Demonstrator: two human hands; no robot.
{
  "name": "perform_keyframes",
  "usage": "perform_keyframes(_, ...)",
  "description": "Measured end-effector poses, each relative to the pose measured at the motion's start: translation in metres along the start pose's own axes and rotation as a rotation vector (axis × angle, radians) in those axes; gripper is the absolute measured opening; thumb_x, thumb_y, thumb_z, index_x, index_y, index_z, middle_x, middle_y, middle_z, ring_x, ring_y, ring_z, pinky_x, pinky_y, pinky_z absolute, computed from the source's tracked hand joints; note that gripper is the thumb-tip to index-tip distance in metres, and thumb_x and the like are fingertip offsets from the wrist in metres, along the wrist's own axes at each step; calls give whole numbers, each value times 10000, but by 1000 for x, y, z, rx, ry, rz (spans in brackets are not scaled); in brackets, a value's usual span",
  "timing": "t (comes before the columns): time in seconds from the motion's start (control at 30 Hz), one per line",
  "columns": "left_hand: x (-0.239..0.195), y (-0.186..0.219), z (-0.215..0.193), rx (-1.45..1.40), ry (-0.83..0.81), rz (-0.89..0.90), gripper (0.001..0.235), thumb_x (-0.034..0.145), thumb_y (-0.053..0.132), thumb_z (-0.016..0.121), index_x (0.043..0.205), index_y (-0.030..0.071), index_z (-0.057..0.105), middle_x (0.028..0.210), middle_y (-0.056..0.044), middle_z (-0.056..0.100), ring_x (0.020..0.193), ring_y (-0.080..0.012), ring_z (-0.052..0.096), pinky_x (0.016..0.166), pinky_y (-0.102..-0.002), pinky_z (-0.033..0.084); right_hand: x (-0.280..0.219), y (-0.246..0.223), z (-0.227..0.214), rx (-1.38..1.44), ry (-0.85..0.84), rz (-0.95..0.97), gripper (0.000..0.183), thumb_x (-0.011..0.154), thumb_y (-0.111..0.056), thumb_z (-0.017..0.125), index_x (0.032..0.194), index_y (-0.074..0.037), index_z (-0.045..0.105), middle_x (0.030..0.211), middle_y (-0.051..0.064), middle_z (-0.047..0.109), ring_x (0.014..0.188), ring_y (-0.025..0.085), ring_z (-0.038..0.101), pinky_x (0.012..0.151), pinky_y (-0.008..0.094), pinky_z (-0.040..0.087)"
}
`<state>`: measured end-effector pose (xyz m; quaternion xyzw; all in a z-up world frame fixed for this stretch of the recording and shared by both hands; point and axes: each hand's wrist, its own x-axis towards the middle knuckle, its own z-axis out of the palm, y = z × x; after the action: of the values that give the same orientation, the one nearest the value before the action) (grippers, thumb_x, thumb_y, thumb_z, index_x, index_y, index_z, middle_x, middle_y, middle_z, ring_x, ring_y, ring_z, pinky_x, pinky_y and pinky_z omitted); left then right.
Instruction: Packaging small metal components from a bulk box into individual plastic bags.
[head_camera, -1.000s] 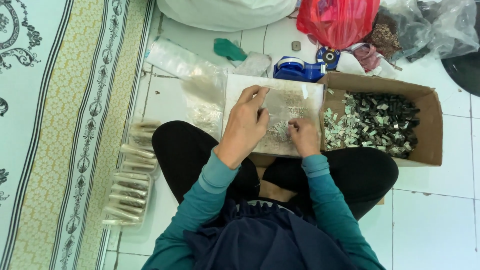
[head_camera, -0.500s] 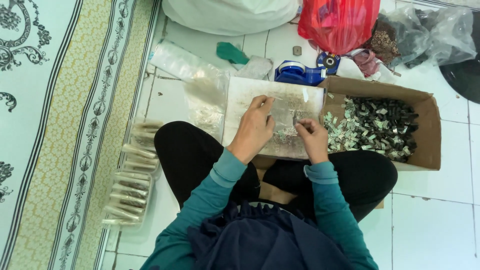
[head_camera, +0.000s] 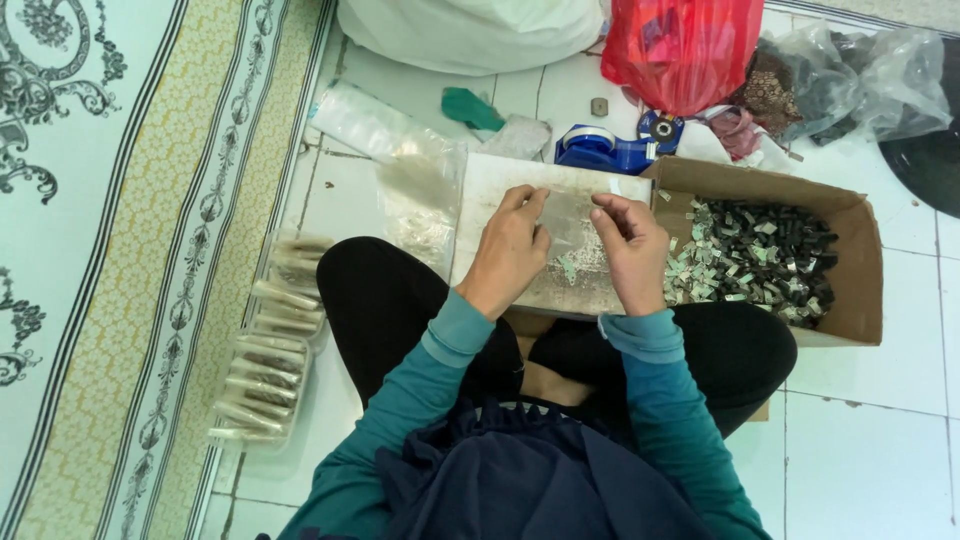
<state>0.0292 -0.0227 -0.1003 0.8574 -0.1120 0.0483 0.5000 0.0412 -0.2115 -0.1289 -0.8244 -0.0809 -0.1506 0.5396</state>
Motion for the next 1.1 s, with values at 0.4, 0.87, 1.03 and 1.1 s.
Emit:
perform_keyframes(0.4,3,48,-27,-84,49,51,449,938,-37,565,1380,-114,570,1296,-310,584,1137,-474,673,844,-431,647,-76,198,37,-629,-254,27,187,945,-185,744,1098,-78,732,1014,89,590,1000,342,606,872,428,514)
perform_keyframes(0.87,46,-26,9,6,67,37,454,886,-17,616,1326,-128,613,1211,-311,630,1069,-465,708,828,-447,644,-6,-15,-28,-5,154,-50,147,1014,-13,730,1159,-31,751,879,67,653,783,81,570,682,251,498)
perform_keyframes(1.03,50,-32,5,16,107,23,463,867,-23,617,1317,-128,616,1204,-313,628,1067,-459,713,836,-460,646,29,-51,-8,-164,17,-315,152,972,-3,829,1113,-61,821,922,70,662,745,119,602,650,273,502)
perform_keyframes(1.1,50,-39,1,14,130,37,471,870,-28,607,1327,-143,600,1218,-328,616,1076,-481,705,844,-494,645,42,-47,11,-183,-72,-402,169,963,7,821,1115,-66,822,931,75,676,699,164,623,605,284,509)
